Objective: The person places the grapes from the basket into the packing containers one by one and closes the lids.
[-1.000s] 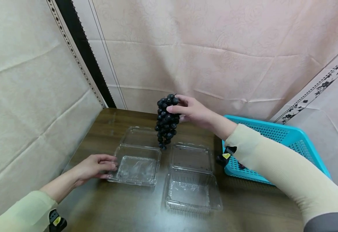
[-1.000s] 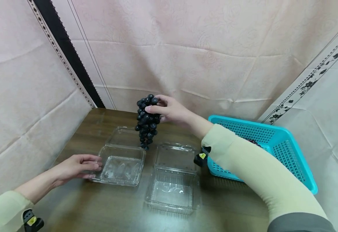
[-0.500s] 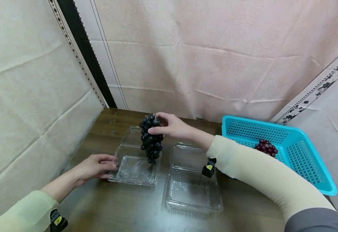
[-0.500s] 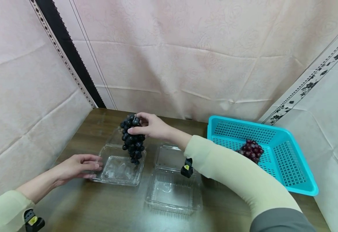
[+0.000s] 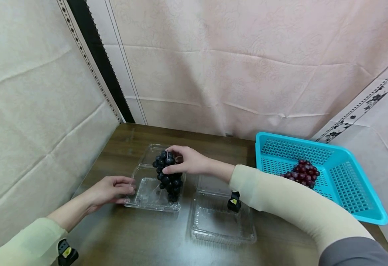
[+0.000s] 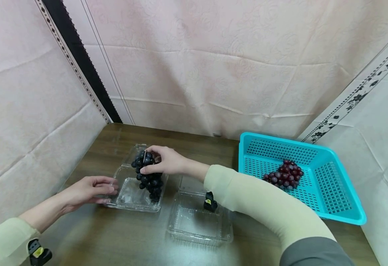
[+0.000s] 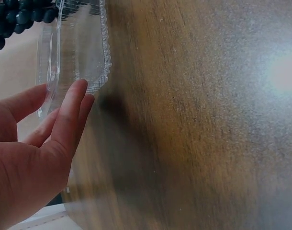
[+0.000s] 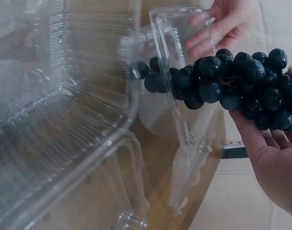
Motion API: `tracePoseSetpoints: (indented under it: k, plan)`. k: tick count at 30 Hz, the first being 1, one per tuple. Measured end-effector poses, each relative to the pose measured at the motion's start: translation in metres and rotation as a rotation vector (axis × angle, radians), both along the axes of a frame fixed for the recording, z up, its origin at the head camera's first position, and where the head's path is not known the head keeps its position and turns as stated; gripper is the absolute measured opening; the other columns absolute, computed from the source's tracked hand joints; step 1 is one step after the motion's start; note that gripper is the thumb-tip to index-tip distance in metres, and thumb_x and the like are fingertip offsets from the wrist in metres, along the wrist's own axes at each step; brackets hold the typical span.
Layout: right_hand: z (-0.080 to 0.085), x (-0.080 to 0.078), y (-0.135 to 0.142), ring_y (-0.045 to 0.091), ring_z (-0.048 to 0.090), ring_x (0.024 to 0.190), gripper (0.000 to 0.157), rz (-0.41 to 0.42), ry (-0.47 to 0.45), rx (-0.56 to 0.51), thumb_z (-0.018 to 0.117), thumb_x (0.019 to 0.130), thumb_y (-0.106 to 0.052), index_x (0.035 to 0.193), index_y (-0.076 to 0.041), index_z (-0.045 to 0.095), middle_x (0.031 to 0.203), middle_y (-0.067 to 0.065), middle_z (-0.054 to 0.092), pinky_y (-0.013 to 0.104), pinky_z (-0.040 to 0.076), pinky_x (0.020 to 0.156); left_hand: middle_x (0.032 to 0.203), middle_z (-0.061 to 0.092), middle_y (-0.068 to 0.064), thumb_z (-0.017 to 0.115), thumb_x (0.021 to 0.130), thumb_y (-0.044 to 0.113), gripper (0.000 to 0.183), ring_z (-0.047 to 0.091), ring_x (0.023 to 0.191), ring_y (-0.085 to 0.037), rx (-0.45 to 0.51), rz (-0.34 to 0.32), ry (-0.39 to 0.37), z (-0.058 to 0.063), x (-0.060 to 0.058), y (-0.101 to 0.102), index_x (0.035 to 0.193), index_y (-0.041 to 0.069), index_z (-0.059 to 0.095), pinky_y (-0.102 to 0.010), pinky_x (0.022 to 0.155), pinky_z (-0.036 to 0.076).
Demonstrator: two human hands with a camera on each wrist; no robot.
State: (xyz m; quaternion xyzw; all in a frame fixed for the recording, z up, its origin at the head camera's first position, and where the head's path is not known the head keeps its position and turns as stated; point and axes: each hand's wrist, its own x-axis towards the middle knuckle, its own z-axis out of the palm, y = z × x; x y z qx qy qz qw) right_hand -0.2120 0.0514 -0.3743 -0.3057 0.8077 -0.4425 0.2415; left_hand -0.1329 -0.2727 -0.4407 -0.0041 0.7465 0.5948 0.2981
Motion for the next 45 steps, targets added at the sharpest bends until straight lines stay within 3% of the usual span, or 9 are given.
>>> tracePoseSetpoints:
  k: [6,12,19,25,28,33,39,42,45]
  plan:
    - [-0.009,0.007,-0.009,0.015,0.068,0.111,0.061,0.019,-0.020,0.027,0.080,0.096,-0.028,0.150,-0.011,0.056,0.122,0.004,0.068,0.028,0.057,0.096,0.149,0.057,-0.032,0.065,0.108,0.014,0.061,0.067,0.125,-0.025,-0.007,0.006,-0.003,0.001,0.000,0.001,0.156,-0.015,0.039,-0.039,0.094,0.065]
    - [-0.021,0.015,-0.021,0.014,0.065,0.114,0.058,-0.052,-0.089,0.024,0.079,0.097,-0.030,0.146,-0.008,0.056,0.123,0.003,0.070,0.027,0.055,0.099,0.147,0.059,-0.032,0.065,0.108,0.014,0.061,0.068,0.123,-0.023,-0.011,0.012,0.004,0.000,0.000,0.001,0.155,-0.015,0.040,-0.038,0.092,0.065]
    - [-0.033,0.019,-0.032,0.012,0.060,0.098,0.060,-0.106,-0.116,0.041,0.079,0.096,-0.032,0.144,-0.006,0.056,0.112,0.003,0.067,0.026,0.055,0.080,0.147,0.058,-0.032,0.065,0.108,0.014,0.060,0.068,0.124,-0.025,-0.014,0.017,0.010,0.001,0.001,0.003,0.155,-0.015,0.041,-0.036,0.091,0.065]
    - [-0.043,0.020,-0.039,0.013,0.063,0.089,0.058,-0.143,-0.194,0.046,0.078,0.096,-0.032,0.141,-0.003,0.057,0.108,0.004,0.067,0.033,0.064,0.074,0.147,0.058,-0.032,0.065,0.108,0.013,0.059,0.067,0.125,-0.026,-0.015,0.019,0.015,0.001,0.002,0.004,0.154,-0.015,0.042,-0.037,0.091,0.065]
    - [-0.045,0.019,-0.042,0.013,0.064,0.090,0.061,-0.143,-0.182,0.078,0.078,0.097,-0.036,0.145,-0.004,0.056,0.112,0.004,0.067,0.037,0.065,0.076,0.148,0.057,-0.032,0.064,0.109,0.014,0.059,0.066,0.126,-0.027,-0.017,0.014,0.018,0.001,0.002,0.004,0.154,-0.016,0.041,-0.036,0.091,0.065]
    - [-0.045,0.015,-0.050,0.013,0.067,0.085,0.059,-0.124,-0.129,0.153,0.076,0.098,-0.045,0.140,-0.006,0.062,0.111,0.002,0.070,0.034,0.064,0.073,0.148,0.057,-0.032,0.064,0.109,0.014,0.059,0.067,0.126,-0.026,-0.016,0.018,0.015,0.001,0.000,0.004,0.155,-0.015,0.041,-0.036,0.091,0.065]
    - [-0.044,0.013,-0.059,0.016,0.072,0.079,0.062,-0.098,-0.179,0.194,0.074,0.099,-0.048,0.142,-0.004,0.064,0.122,0.011,0.070,0.035,0.066,0.071,0.147,0.058,-0.031,0.064,0.109,0.014,0.057,0.067,0.124,-0.024,-0.010,0.025,0.009,0.000,0.000,0.005,0.154,-0.014,0.044,-0.037,0.090,0.066]
    - [-0.043,0.012,-0.062,0.017,0.073,0.077,0.055,-0.084,-0.199,0.201,0.073,0.100,-0.048,0.134,-0.004,0.068,0.125,0.011,0.070,0.033,0.066,0.069,0.147,0.059,-0.031,0.064,0.109,0.014,0.057,0.067,0.124,-0.025,-0.014,0.026,0.010,-0.001,0.000,0.005,0.154,-0.014,0.044,-0.037,0.090,0.066]
    - [-0.043,0.011,-0.065,0.019,0.074,0.074,0.045,-0.076,-0.208,0.217,0.073,0.100,-0.048,0.118,-0.007,0.073,0.117,0.009,0.071,0.032,0.066,0.069,0.147,0.059,-0.031,0.064,0.109,0.014,0.057,0.067,0.125,-0.026,-0.018,0.029,0.008,-0.001,0.000,0.006,0.154,-0.013,0.043,-0.037,0.090,0.066]
